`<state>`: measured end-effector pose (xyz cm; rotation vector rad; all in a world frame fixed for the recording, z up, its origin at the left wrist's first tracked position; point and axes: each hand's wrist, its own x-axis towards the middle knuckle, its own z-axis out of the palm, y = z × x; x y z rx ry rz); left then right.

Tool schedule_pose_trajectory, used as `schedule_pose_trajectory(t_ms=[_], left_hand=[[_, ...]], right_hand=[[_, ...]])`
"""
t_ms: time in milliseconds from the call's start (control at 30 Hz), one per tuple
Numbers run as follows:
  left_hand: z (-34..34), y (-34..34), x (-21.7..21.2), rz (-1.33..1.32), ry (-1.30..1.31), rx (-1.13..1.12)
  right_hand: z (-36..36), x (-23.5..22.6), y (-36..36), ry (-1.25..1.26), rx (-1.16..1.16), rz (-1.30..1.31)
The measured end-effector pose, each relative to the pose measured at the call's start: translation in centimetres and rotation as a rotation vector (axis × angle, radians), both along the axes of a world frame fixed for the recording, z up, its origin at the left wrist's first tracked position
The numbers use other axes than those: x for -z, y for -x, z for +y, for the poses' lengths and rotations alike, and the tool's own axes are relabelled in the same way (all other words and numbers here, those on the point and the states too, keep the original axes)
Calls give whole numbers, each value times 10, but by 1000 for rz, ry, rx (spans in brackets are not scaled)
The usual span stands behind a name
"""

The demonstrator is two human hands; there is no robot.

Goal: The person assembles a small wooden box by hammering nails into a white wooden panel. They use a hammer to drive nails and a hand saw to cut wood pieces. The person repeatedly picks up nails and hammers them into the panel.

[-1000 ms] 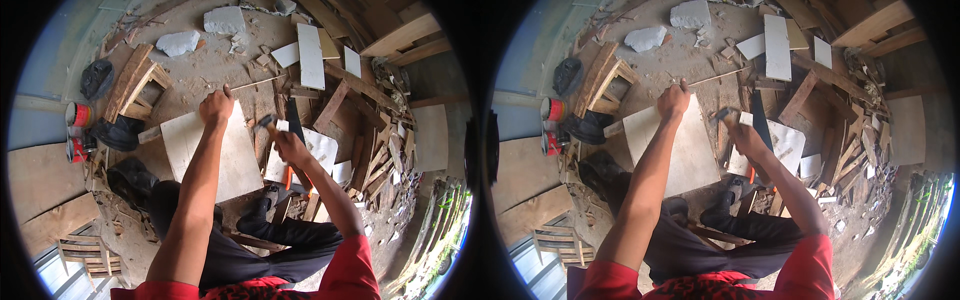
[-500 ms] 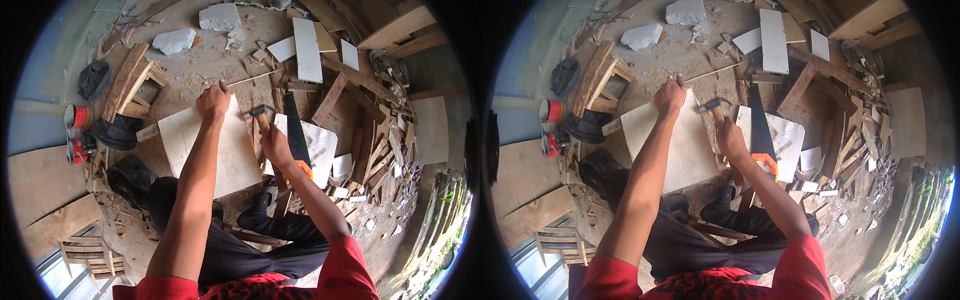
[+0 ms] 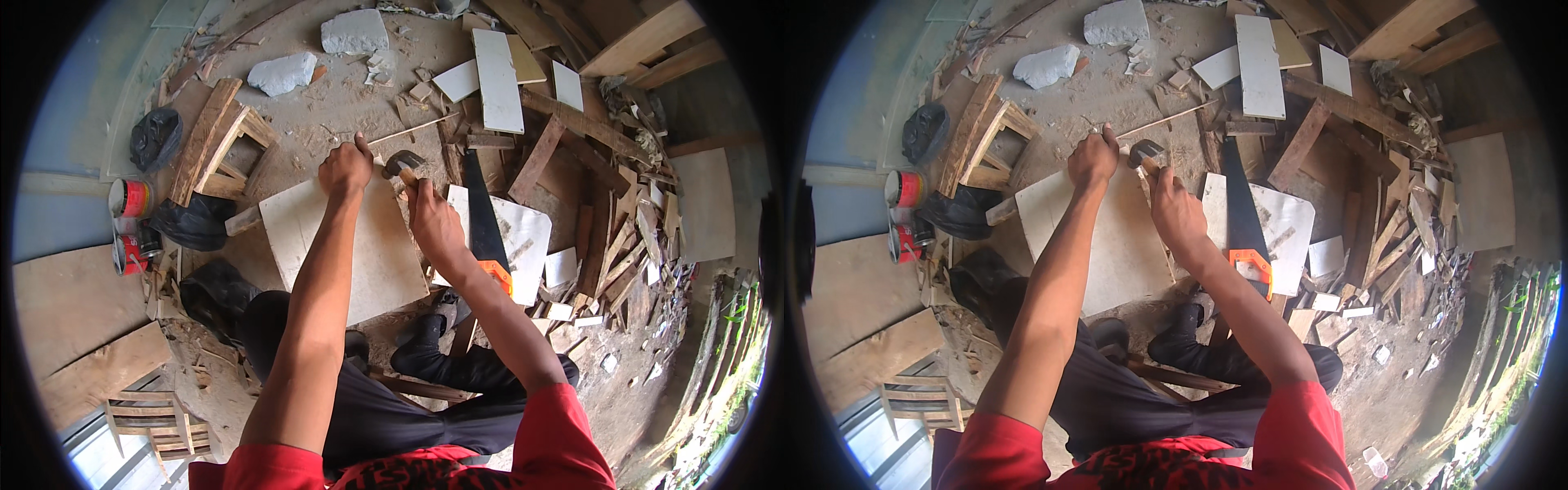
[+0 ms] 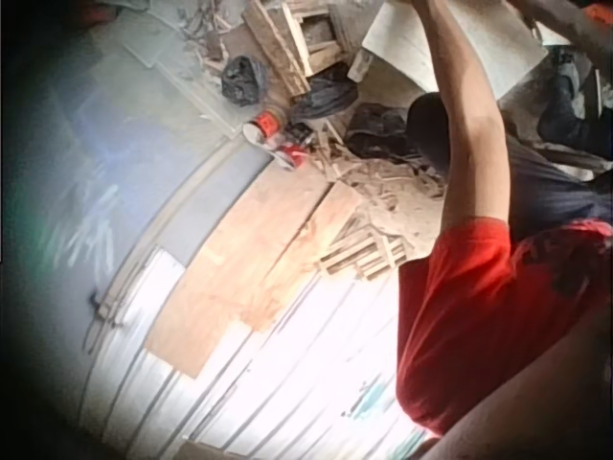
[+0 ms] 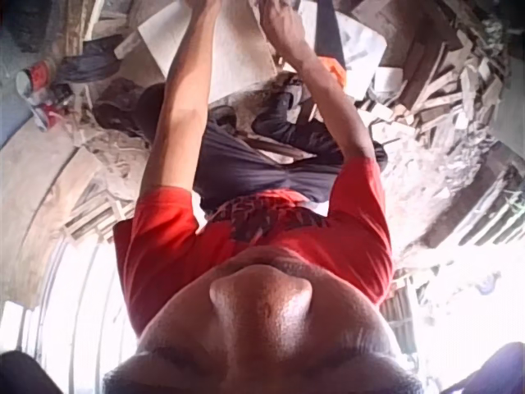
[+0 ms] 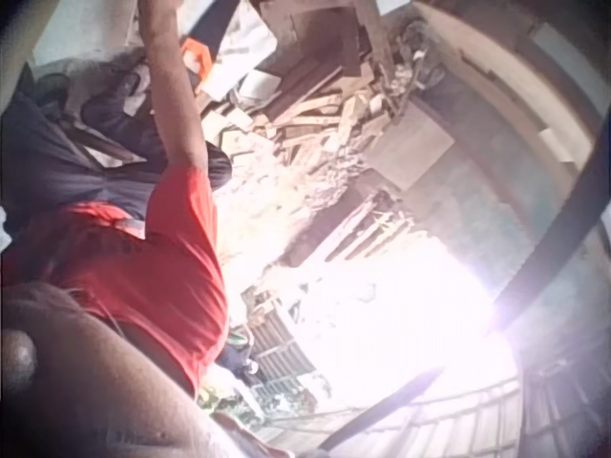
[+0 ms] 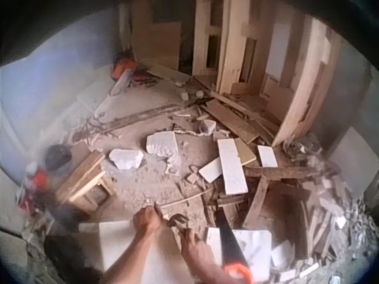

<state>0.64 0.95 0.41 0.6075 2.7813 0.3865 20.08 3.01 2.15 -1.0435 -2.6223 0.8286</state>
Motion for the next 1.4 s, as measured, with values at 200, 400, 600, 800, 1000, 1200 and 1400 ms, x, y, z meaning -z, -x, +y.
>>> schedule_pose_trajectory(t_ms=[200, 400, 600, 800, 1000, 1200, 1400], left_hand=[[-1, 2, -2, -28, -11, -26], [-2, 1, -1, -14, -17, 9], [0, 1, -4, -36, -6, 3], [-1, -3, -1, -10, 4, 0], [-1, 6, -1, -8, 5, 6], [1, 3, 0, 12, -4, 18], [-1, 5, 6, 42, -18, 48]], right_hand=[[-50, -22, -62, -2, -80, -96], [31, 16, 31, 26, 160, -31], [51, 93, -19, 114, 123, -74], [-4, 55, 11, 362, 118, 416], [-4, 22, -24, 590, 74, 25], [-111, 27, -96, 693, 550, 526], [-178, 54, -70, 762, 722, 714]])
